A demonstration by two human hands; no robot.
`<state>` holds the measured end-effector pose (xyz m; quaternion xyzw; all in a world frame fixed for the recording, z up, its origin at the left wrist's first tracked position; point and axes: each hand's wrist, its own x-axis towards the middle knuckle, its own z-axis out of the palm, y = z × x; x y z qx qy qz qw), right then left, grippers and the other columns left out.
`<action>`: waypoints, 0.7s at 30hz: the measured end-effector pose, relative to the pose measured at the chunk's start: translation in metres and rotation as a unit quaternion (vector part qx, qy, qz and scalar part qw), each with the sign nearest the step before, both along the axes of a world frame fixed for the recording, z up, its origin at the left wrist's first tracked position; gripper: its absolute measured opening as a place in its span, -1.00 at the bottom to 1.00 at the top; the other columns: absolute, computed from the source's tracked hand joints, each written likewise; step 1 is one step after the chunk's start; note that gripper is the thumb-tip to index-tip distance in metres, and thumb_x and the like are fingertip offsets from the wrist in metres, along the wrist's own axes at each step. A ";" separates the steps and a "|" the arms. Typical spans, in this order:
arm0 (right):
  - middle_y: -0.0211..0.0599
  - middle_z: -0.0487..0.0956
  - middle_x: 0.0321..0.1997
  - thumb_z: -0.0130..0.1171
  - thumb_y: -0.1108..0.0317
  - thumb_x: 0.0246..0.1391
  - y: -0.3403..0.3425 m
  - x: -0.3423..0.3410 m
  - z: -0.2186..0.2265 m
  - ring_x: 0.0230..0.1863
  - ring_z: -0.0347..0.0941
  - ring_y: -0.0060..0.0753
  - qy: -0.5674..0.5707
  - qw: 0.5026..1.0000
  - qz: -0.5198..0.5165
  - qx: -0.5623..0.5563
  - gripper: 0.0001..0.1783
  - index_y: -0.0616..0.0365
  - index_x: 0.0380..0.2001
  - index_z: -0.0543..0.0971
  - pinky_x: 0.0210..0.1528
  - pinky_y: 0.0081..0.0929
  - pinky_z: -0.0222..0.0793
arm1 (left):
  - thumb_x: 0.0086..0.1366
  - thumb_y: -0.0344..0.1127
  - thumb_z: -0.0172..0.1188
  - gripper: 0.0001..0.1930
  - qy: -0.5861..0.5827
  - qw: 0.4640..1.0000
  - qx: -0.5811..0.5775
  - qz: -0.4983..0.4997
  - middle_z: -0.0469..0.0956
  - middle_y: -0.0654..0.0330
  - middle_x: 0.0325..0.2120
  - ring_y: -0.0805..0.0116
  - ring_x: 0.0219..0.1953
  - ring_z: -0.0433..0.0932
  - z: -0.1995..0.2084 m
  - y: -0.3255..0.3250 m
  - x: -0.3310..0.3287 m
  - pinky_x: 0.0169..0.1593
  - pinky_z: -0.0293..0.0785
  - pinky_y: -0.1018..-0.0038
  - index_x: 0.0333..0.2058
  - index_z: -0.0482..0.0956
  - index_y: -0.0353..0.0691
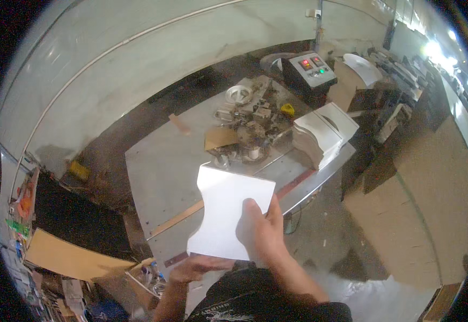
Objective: The person carries panels and a stack of curved workpieces to a machine table, operates the machine controls, and feeds the curved pieces along the edge banding roller by hand.
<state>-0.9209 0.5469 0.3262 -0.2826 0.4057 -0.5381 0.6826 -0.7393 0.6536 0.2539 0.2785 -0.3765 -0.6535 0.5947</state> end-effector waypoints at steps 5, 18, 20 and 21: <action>-0.33 0.51 -0.09 0.11 0.41 0.27 0.003 -0.013 -0.011 -0.12 0.41 -0.57 0.095 0.984 0.052 -0.144 -0.61 0.21 0.11 0.32 -0.10 -0.53 0.39 | 0.28 -0.15 0.12 -0.41 -0.133 0.978 0.135 0.092 0.52 -0.10 0.02 0.11 0.06 0.51 0.000 0.014 0.081 0.07 0.51 0.15 0.23 0.31 -0.31; -0.23 0.55 -0.05 0.25 0.55 0.09 0.041 0.014 -0.014 -0.04 0.48 -0.45 0.166 0.964 -0.001 -0.208 -0.51 0.32 0.08 0.34 0.01 -0.48 0.41 | 0.45 -0.14 0.01 -0.53 -0.511 0.827 -0.005 0.236 0.56 -0.10 -0.21 0.06 -0.17 0.59 0.087 -0.046 -0.022 -0.10 0.47 0.27 0.12 0.28 -0.42; -0.21 0.53 -0.02 0.29 0.49 0.11 0.044 0.015 -0.015 -0.02 0.46 -0.47 0.154 0.965 -0.001 -0.213 -0.48 0.35 0.09 0.33 0.04 -0.46 0.38 | 0.45 -0.08 -0.02 -0.52 -0.522 0.814 -0.036 0.252 0.55 -0.15 -0.23 -0.06 -0.19 0.57 0.088 -0.046 -0.024 -0.11 0.46 0.18 0.09 0.30 -0.42; -0.21 0.53 -0.02 0.29 0.49 0.11 0.046 0.016 -0.013 -0.02 0.46 -0.47 0.155 0.965 -0.004 -0.213 -0.48 0.35 0.09 0.33 0.04 -0.46 0.38 | 0.46 -0.02 -0.05 -0.50 -0.533 0.799 -0.064 0.270 0.55 -0.19 -0.25 -0.17 -0.20 0.56 0.088 -0.046 -0.024 -0.12 0.44 0.09 0.06 0.33 -0.43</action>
